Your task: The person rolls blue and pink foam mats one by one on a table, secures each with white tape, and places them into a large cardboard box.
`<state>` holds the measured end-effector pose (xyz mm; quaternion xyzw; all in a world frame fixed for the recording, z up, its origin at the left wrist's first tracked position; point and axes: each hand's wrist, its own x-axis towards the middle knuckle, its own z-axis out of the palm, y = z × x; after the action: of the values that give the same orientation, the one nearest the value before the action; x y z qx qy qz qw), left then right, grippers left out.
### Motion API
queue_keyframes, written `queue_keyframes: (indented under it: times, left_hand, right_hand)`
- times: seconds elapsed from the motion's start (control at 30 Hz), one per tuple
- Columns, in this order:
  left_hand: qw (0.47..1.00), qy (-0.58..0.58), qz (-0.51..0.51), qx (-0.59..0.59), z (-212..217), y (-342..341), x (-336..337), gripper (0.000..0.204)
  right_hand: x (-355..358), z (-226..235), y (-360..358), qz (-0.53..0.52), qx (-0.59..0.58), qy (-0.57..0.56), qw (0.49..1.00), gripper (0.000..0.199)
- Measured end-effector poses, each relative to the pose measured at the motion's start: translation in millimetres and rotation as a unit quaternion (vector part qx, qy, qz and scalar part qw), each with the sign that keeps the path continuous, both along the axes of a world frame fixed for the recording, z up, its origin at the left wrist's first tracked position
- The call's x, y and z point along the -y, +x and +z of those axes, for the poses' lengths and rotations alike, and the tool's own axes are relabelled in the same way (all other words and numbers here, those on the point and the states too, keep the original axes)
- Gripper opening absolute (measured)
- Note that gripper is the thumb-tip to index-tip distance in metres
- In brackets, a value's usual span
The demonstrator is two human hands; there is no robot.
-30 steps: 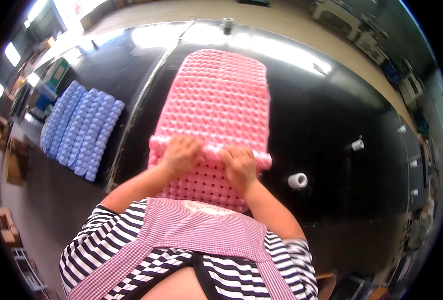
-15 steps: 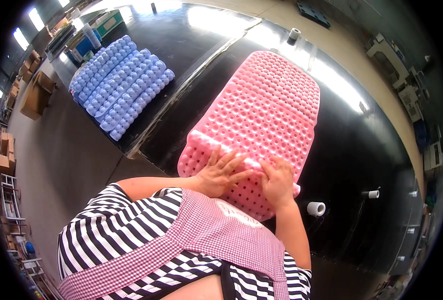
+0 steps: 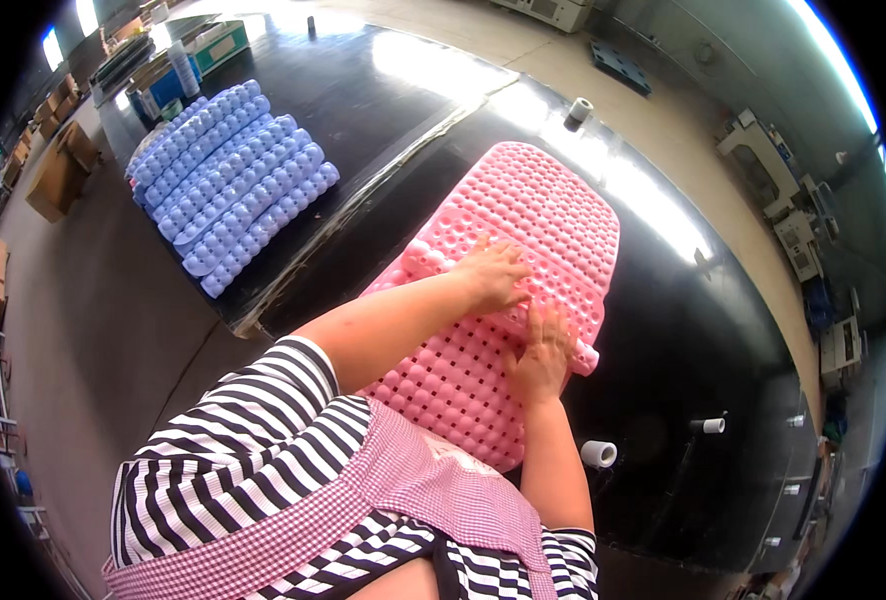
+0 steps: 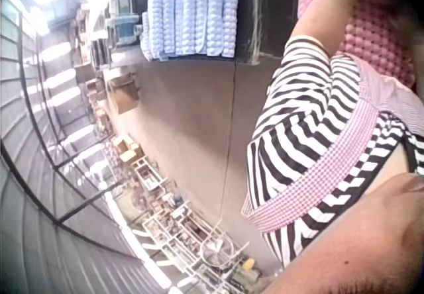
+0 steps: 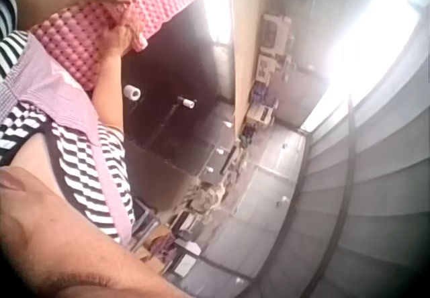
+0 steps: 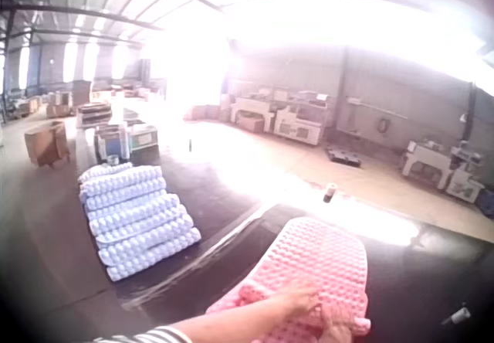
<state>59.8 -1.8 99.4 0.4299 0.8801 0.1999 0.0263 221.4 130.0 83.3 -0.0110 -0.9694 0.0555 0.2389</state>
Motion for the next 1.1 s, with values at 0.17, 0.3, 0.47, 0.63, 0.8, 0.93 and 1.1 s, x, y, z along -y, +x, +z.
queue_keyframes:
  times: [0.17, 0.3, 0.47, 0.63, 0.8, 0.93, 1.1]
  left_hand:
    - [0.996, 0.051, -0.063, -0.037, -6.9, 18.0, 2.9, 0.044]
    - [0.996, 0.028, -0.042, -0.072, -0.9, 55.2, 39.9, 0.045]
    - [0.993, 0.070, -0.044, -0.088, -8.9, 88.9, 78.9, 0.039]
    - [0.986, 0.053, 0.134, -0.088, -11.3, 63.8, 141.3, 0.034]
    - [0.954, 0.193, 0.195, 0.121, -7.4, 74.6, 161.3, 0.035]
    - [0.953, 0.172, 0.205, 0.140, -3.4, 89.1, 180.4, 0.039]
    - [0.964, 0.153, 0.197, 0.095, -17.7, 105.6, 188.9, 0.046]
  right_hand:
    - [-24.8, -7.9, 2.1, 0.042, 0.037, -0.019, 0.998, 0.062]
    - [-23.4, -7.7, 22.2, 0.106, 0.016, -0.062, 0.992, 0.052]
    - [-47.4, 2.9, 80.3, -0.068, 0.022, -0.110, 0.991, 0.051]
    - [-33.7, -26.0, 109.5, -0.074, -0.008, -0.402, 0.913, 0.038]
    - [-20.2, -20.7, 108.8, -0.107, -0.029, -0.560, 0.821, 0.041]
    - [5.0, 6.8, 132.3, -0.140, 0.036, -0.568, 0.811, 0.043]
    - [16.3, -10.4, 153.6, -0.128, 0.045, -0.419, 0.898, 0.042]
